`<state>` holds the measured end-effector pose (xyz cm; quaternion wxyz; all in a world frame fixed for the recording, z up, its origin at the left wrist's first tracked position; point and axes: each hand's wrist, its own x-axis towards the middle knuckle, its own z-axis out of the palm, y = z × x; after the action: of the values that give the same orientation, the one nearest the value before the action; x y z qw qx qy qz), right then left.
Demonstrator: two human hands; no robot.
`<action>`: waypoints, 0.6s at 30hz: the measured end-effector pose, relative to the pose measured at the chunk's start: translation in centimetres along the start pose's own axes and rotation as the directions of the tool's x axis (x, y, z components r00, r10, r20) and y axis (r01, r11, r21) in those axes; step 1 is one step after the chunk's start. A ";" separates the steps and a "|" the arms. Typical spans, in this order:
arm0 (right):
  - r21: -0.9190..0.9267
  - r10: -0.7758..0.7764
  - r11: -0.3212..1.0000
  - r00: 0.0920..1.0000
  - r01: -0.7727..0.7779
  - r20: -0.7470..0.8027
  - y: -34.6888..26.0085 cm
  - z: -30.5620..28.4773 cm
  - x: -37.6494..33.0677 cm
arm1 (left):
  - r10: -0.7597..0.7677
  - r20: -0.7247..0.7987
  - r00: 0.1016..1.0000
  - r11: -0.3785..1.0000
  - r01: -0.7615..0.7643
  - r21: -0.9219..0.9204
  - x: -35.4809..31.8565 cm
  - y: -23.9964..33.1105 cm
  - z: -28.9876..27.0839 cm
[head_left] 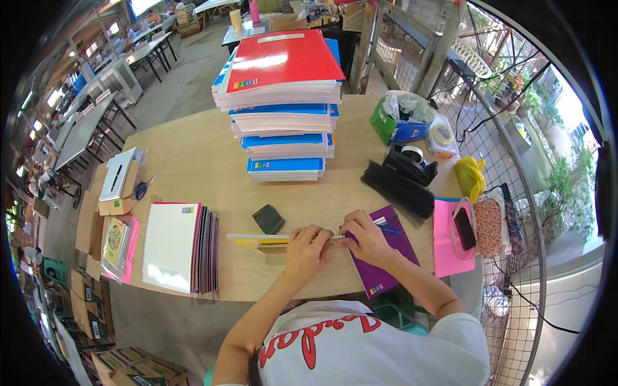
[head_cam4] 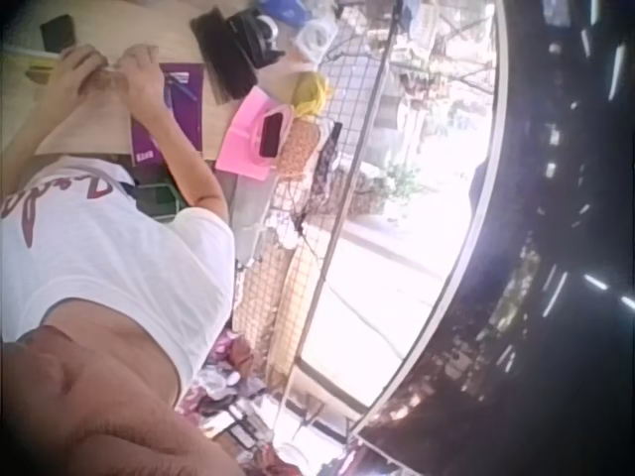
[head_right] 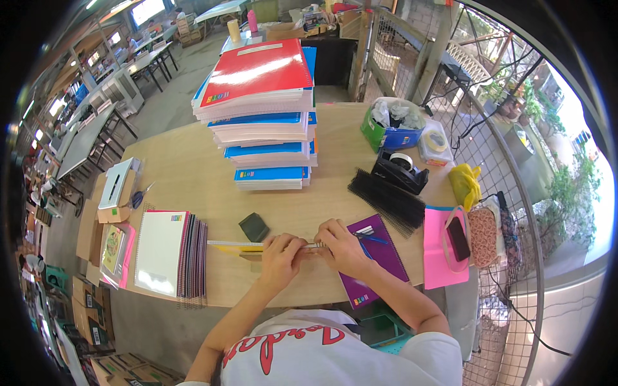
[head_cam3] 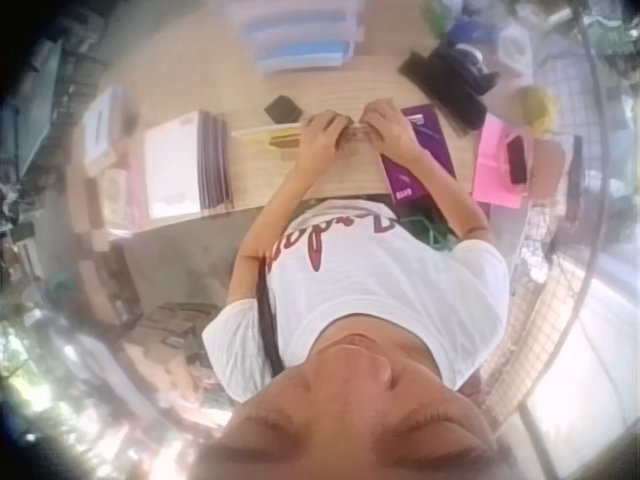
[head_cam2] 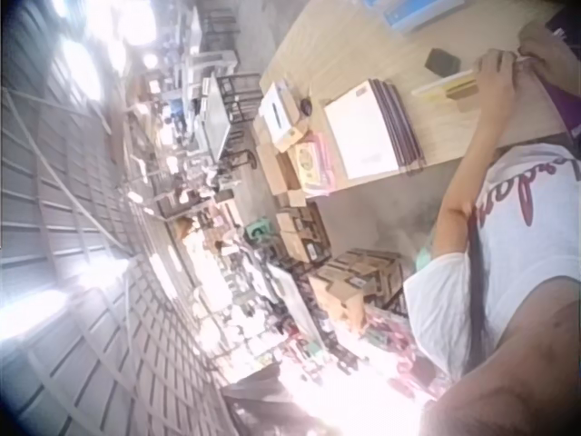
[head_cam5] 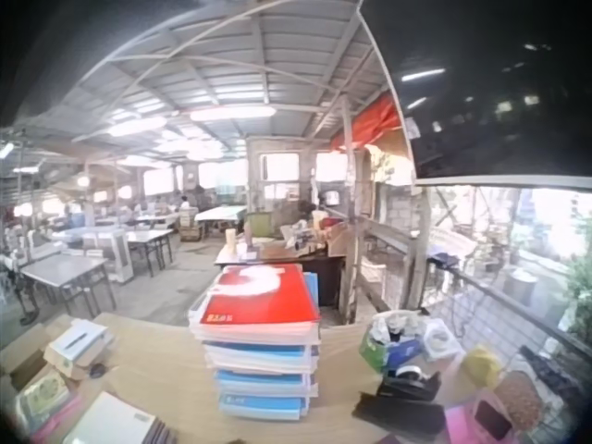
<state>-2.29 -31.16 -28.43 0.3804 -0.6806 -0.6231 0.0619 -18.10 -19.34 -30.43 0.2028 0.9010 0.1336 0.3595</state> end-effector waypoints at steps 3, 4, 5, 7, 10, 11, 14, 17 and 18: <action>-0.206 -0.235 0.945 0.965 0.255 0.117 -1.1 -0.9 1.4 | 0.005 0.039 0.999 1.000 -0.005 -0.019 -0.3 -0.1 -0.3; -0.197 -0.245 0.944 0.962 0.266 0.124 -0.7 -0.9 1.9 | -0.006 0.034 0.999 1.000 0.006 -0.009 -0.4 0.3 -0.6; -0.041 -0.089 0.995 0.989 0.094 0.114 0.2 -1.0 2.6 | -0.020 0.034 0.999 1.000 0.020 0.011 -0.5 1.0 -0.8; 0.210 0.080 0.973 0.992 -0.100 0.101 3.4 -0.8 5.2 | -0.026 0.034 0.999 0.999 0.025 0.044 -0.7 1.5 -0.8; 0.033 -0.125 0.992 0.894 0.123 0.431 4.2 4.0 10.7 | 0.038 -0.004 0.999 0.997 -0.037 0.074 -2.0 1.2 0.1; -0.005 -0.194 0.972 0.815 0.235 0.547 4.7 6.7 12.3 | 0.031 0.003 1.000 0.997 -0.031 0.065 -2.0 1.4 0.0; -0.061 -0.333 0.863 0.654 0.502 0.680 5.1 15.7 15.4 | 0.001 0.033 0.999 0.995 -0.004 0.101 -2.4 1.5 0.0; -0.044 -0.501 0.674 0.500 0.737 0.707 8.0 20.0 15.7 | -0.007 0.048 0.999 0.992 0.001 0.125 -1.4 1.9 0.1; -0.033 -0.510 0.674 0.497 0.738 0.703 7.6 19.7 15.8 | -0.013 0.045 0.999 0.992 0.008 0.125 -1.4 1.9 -0.1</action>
<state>-3.80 -7.79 -40.62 0.0190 -0.3911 -0.9192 0.0409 -19.01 -21.48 -30.32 0.1510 0.9192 0.1559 0.3285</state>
